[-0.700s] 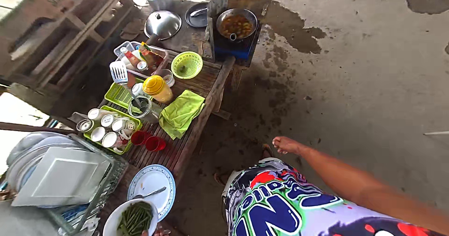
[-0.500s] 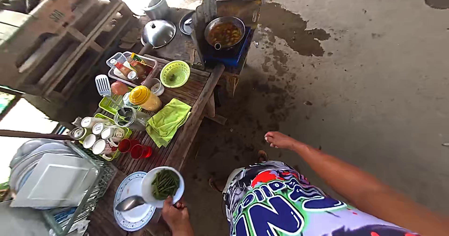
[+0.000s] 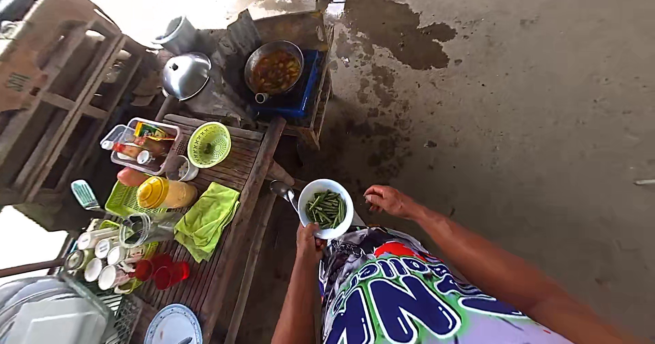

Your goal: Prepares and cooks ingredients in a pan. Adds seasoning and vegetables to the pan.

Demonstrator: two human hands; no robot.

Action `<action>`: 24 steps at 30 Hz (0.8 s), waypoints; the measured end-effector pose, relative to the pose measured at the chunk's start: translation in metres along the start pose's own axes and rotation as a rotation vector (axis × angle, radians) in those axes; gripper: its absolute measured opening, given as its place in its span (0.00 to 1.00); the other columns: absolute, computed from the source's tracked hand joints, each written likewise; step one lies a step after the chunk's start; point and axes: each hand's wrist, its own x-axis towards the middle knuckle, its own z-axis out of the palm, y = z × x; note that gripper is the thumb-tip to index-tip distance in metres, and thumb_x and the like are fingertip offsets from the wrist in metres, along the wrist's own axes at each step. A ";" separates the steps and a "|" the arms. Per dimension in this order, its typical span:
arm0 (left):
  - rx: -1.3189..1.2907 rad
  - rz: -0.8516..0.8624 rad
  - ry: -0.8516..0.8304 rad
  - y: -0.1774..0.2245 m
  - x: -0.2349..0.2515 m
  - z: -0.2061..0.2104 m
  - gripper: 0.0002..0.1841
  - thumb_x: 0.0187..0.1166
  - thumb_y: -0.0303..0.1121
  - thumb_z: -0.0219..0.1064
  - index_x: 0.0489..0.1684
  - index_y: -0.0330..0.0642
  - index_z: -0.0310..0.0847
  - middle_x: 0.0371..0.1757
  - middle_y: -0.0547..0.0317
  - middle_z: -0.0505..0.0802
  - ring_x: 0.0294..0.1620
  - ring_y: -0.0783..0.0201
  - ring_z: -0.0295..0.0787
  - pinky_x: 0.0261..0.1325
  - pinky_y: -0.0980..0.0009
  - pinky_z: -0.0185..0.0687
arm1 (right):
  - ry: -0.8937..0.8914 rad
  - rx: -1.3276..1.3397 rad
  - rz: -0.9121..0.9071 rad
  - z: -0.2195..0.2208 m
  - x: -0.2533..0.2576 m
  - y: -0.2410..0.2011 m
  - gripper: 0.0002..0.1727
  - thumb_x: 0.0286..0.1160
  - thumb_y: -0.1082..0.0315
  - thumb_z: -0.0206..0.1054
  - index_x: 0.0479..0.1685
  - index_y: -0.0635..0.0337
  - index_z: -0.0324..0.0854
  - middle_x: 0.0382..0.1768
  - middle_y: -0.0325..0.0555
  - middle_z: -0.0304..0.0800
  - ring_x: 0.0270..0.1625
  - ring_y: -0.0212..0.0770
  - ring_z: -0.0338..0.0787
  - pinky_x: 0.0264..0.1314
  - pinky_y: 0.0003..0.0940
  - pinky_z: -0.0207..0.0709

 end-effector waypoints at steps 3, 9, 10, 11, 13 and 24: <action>0.065 -0.040 -0.076 0.021 0.035 0.029 0.10 0.84 0.24 0.51 0.59 0.42 0.68 0.18 0.57 0.82 0.06 0.72 0.70 0.07 0.78 0.66 | 0.117 0.031 -0.012 -0.032 0.031 -0.002 0.19 0.92 0.60 0.55 0.55 0.71 0.80 0.38 0.52 0.86 0.37 0.38 0.87 0.48 0.36 0.84; 0.191 -0.064 -0.086 0.077 0.097 0.088 0.13 0.84 0.24 0.52 0.62 0.41 0.70 0.20 0.55 0.84 0.07 0.72 0.71 0.08 0.78 0.66 | 0.310 0.307 0.094 -0.082 0.093 -0.007 0.20 0.95 0.58 0.51 0.40 0.65 0.77 0.26 0.39 0.75 0.24 0.31 0.77 0.34 0.29 0.79; 0.202 -0.063 -0.083 0.087 0.103 0.097 0.14 0.83 0.24 0.52 0.64 0.40 0.69 0.21 0.55 0.84 0.07 0.71 0.71 0.08 0.78 0.67 | 0.310 0.342 0.101 -0.090 0.110 -0.013 0.20 0.96 0.58 0.50 0.42 0.66 0.77 0.27 0.39 0.75 0.25 0.31 0.78 0.35 0.29 0.80; 0.213 -0.057 -0.080 0.096 0.110 0.104 0.15 0.82 0.23 0.52 0.65 0.40 0.70 0.22 0.54 0.85 0.08 0.71 0.73 0.08 0.77 0.68 | 0.300 0.359 0.103 -0.099 0.129 -0.021 0.20 0.96 0.58 0.49 0.44 0.66 0.78 0.28 0.40 0.76 0.26 0.31 0.80 0.37 0.29 0.81; 0.235 -0.046 -0.063 0.107 0.118 0.116 0.16 0.80 0.24 0.53 0.65 0.39 0.71 0.25 0.54 0.88 0.11 0.70 0.77 0.10 0.76 0.72 | 0.252 0.359 0.100 -0.114 0.162 -0.044 0.20 0.96 0.59 0.48 0.47 0.67 0.78 0.29 0.39 0.77 0.28 0.31 0.80 0.38 0.28 0.81; -0.074 0.046 0.292 0.067 0.119 0.221 0.23 0.76 0.31 0.56 0.72 0.36 0.66 0.45 0.47 0.94 0.39 0.57 0.97 0.38 0.59 0.95 | -0.260 0.053 0.059 -0.235 0.276 -0.088 0.21 0.95 0.57 0.52 0.69 0.65 0.75 0.50 0.53 0.87 0.40 0.37 0.87 0.45 0.34 0.82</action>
